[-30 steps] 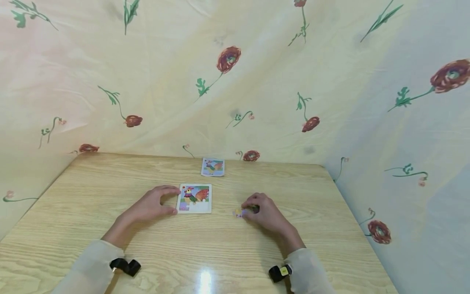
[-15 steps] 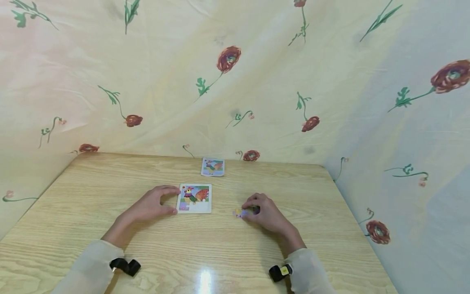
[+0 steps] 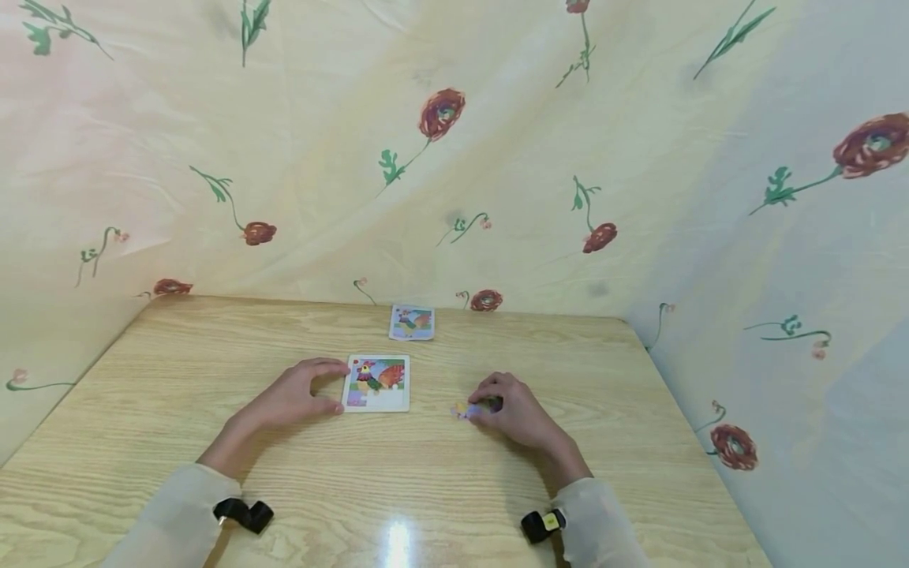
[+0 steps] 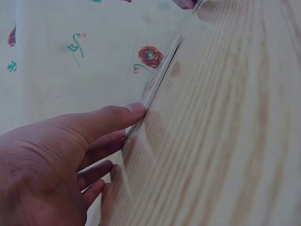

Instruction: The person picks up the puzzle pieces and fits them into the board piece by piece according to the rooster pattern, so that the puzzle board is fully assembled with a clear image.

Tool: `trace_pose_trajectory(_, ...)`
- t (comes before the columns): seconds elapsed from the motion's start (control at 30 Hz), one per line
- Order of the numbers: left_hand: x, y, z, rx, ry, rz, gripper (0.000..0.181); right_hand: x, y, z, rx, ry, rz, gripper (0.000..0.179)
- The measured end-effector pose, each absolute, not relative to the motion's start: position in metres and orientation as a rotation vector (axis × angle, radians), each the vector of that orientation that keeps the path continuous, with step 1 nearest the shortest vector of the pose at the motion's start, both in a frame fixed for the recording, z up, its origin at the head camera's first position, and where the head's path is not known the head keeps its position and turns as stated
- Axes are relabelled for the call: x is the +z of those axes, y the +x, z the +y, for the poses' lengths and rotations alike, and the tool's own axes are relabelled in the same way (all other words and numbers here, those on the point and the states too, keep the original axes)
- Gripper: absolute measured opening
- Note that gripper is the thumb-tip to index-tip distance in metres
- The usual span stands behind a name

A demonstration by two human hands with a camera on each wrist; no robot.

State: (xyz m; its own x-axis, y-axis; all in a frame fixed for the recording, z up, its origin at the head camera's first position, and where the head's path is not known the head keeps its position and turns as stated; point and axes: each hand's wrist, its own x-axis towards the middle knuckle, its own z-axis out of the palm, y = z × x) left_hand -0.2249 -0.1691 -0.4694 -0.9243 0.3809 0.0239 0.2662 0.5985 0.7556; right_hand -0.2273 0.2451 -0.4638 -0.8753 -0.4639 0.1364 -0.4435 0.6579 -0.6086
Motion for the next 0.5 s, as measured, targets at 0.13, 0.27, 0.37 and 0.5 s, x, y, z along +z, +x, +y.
trace_pose_trajectory(0.13, -0.469, -0.225, -0.169, 1.223, 0.558, 2.687, 0.061, -0.463, -0.228, 0.242, -1.056, -0.745, 2.842, 0.016)
trace_pose_trajectory(0.27, -0.468, -0.226, -0.169, 1.215, 0.564, 2.688, 0.062, -0.461, -0.230, 0.237, -1.074, -0.751, 2.864, 0.017)
trace_pose_trajectory(0.37, -0.468, -0.225, -0.169, 1.216, 0.559, 2.687, 0.062, -0.459, -0.231, 0.231, -1.082, -0.762, 2.864, 0.018)
trace_pose_trajectory(0.5, -0.469, -0.225, -0.170, 1.217, 0.553, 2.690, 0.061, -0.457, -0.232, 0.222, -1.109, -0.742, 2.835, 0.018)
